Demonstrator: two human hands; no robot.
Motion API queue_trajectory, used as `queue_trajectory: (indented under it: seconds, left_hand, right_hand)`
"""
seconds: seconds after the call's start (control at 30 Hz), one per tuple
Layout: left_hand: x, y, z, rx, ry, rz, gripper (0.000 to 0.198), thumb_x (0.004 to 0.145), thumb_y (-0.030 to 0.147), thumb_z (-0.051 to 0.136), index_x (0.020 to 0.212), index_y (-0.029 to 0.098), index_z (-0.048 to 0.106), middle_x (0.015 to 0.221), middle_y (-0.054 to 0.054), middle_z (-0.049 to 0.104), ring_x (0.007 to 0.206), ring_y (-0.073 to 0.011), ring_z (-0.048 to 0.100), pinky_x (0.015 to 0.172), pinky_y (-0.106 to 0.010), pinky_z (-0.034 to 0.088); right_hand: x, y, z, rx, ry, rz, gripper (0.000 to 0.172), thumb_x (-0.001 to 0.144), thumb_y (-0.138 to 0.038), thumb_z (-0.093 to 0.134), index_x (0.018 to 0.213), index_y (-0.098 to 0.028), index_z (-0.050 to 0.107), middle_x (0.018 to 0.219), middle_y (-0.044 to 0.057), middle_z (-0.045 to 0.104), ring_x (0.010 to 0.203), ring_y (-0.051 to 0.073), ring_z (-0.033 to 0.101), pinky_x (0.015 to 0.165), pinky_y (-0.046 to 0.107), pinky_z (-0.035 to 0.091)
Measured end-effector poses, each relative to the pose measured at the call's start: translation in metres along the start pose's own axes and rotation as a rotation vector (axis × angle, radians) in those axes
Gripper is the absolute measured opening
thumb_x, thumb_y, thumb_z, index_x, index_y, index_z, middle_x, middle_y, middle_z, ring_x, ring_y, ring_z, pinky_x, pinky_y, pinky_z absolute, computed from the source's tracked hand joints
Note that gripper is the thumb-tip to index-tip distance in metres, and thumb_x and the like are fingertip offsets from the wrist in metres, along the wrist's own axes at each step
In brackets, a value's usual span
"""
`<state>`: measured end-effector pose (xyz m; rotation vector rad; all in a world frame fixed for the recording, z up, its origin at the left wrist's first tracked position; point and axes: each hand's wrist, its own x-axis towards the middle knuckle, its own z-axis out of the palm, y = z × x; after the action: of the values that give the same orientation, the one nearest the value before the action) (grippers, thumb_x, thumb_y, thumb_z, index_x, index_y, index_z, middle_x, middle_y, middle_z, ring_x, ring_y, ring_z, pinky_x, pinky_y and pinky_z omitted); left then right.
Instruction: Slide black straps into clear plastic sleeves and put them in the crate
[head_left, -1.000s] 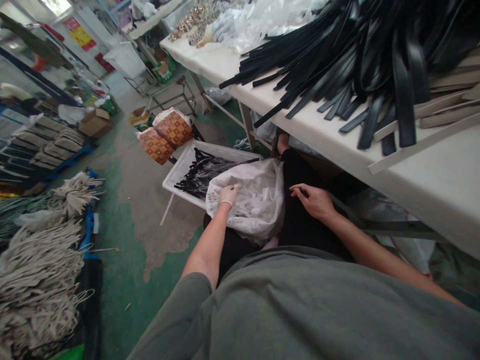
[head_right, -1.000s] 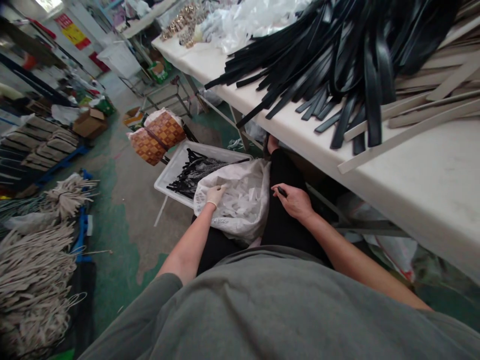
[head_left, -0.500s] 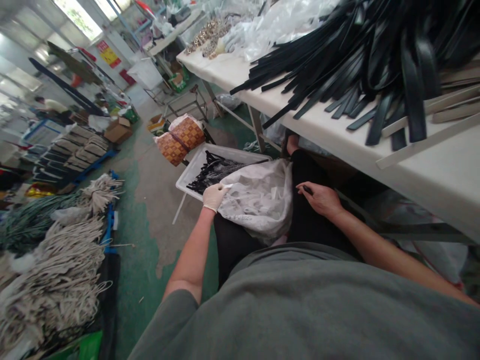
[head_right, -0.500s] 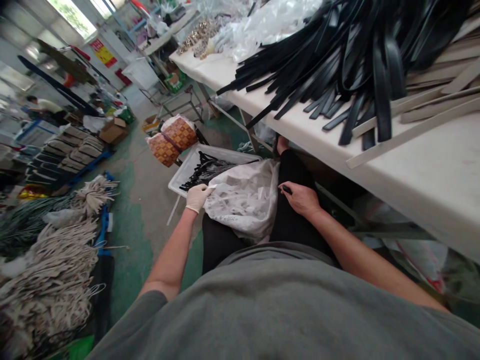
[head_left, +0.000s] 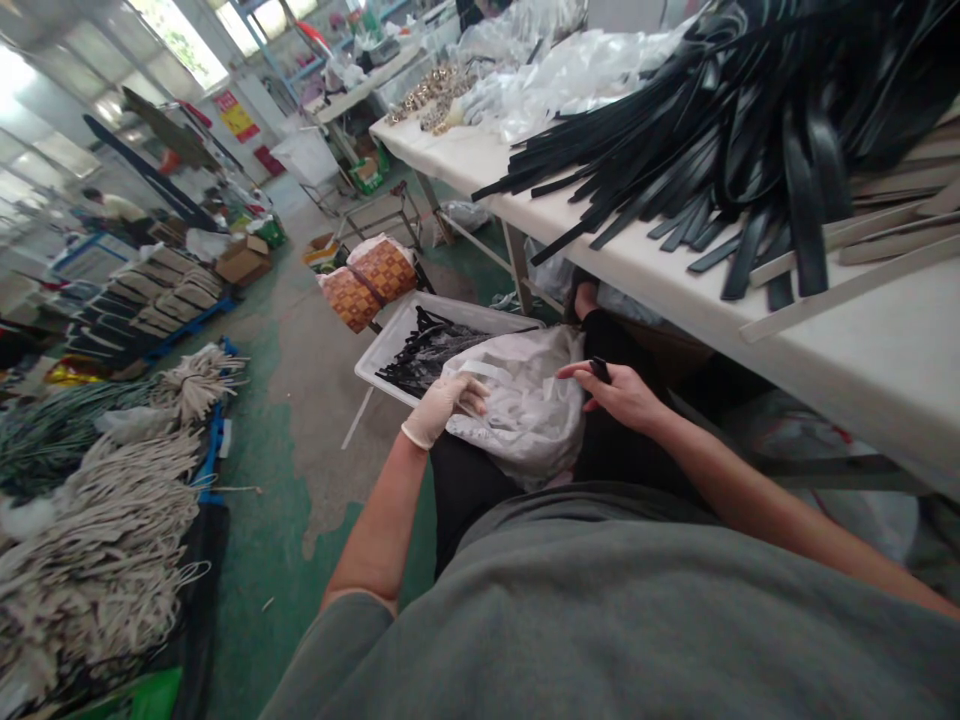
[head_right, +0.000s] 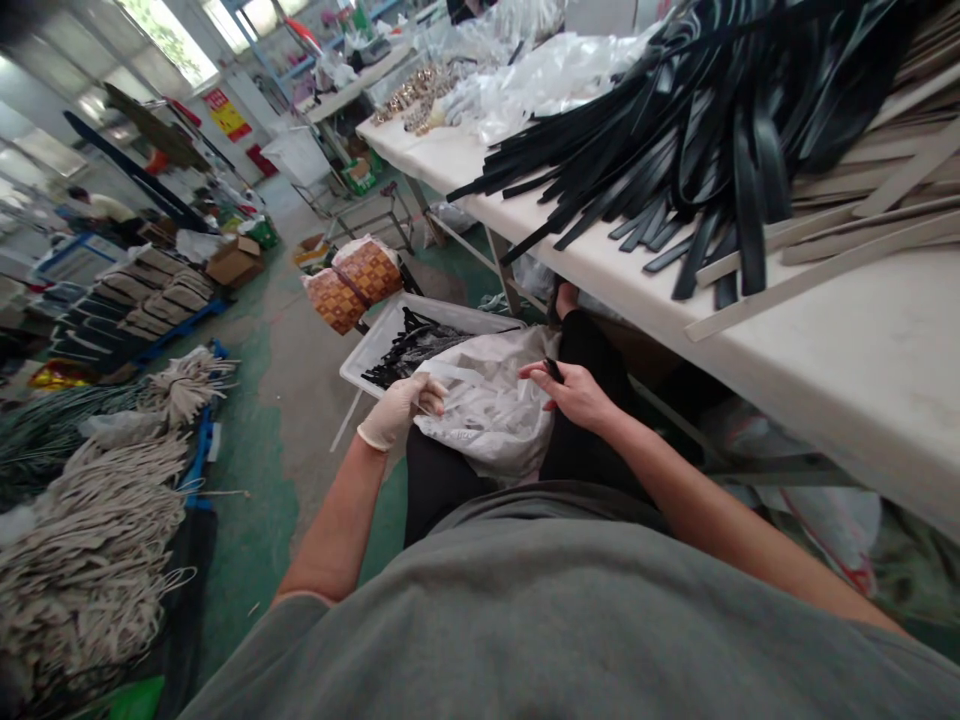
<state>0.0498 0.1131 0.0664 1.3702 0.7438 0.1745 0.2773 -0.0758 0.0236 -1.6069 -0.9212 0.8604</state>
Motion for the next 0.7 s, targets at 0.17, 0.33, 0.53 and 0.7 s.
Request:
queue_trajectory:
  seconds: [0.17, 0.33, 0.53, 0.7]
  left_hand:
    - [-0.015, 0.03, 0.017, 0.254, -0.251, -0.005, 0.048, 0.081, 0.058, 0.061, 0.071, 0.013, 0.073, 0.059, -0.009, 0.067, 0.055, -0.017, 0.063, 0.062, -0.028, 0.05]
    - [0.011, 0.047, -0.005, 0.474, -0.039, 0.159, 0.044, 0.091, 0.046, 0.048, 0.08, 0.012, 0.074, 0.07, -0.009, 0.071, 0.066, -0.0193, 0.066, 0.071, -0.031, 0.051]
    - [0.033, 0.022, -0.03, 1.064, 0.432, 0.268, 0.034, 0.072, 0.037, 0.075, 0.099, 0.016, 0.073, 0.108, -0.011, 0.071, 0.109, -0.0285, 0.062, 0.095, -0.035, 0.044]
    - [0.002, -0.019, 0.018, 0.562, 0.176, 0.144, 0.038, 0.086, 0.05, 0.058, 0.084, 0.016, 0.075, 0.087, -0.007, 0.074, 0.09, -0.0233, 0.066, 0.084, -0.032, 0.048]
  right_hand:
    - [0.01, -0.05, 0.033, 0.056, -0.283, -0.113, 0.041, 0.076, -0.04, 0.071, 0.11, -0.018, 0.072, 0.105, 0.006, 0.072, 0.075, 0.017, 0.063, 0.049, 0.022, 0.053]
    - [0.015, -0.056, 0.049, 0.001, -0.574, 0.028, 0.023, 0.073, -0.037, 0.073, 0.082, -0.016, 0.076, 0.079, 0.005, 0.075, 0.068, 0.016, 0.064, 0.048, 0.02, 0.051]
    - [0.011, -0.054, 0.044, 0.337, -0.39, 0.244, 0.024, 0.083, -0.037, 0.068, 0.09, -0.015, 0.075, 0.093, 0.008, 0.077, 0.046, 0.005, 0.043, 0.047, 0.019, 0.05]
    - [0.02, -0.048, 0.039, 0.584, -0.263, 0.416, 0.022, 0.092, -0.031, 0.057, 0.096, -0.016, 0.072, 0.105, 0.012, 0.075, 0.038, 0.002, 0.018, 0.045, 0.019, 0.049]
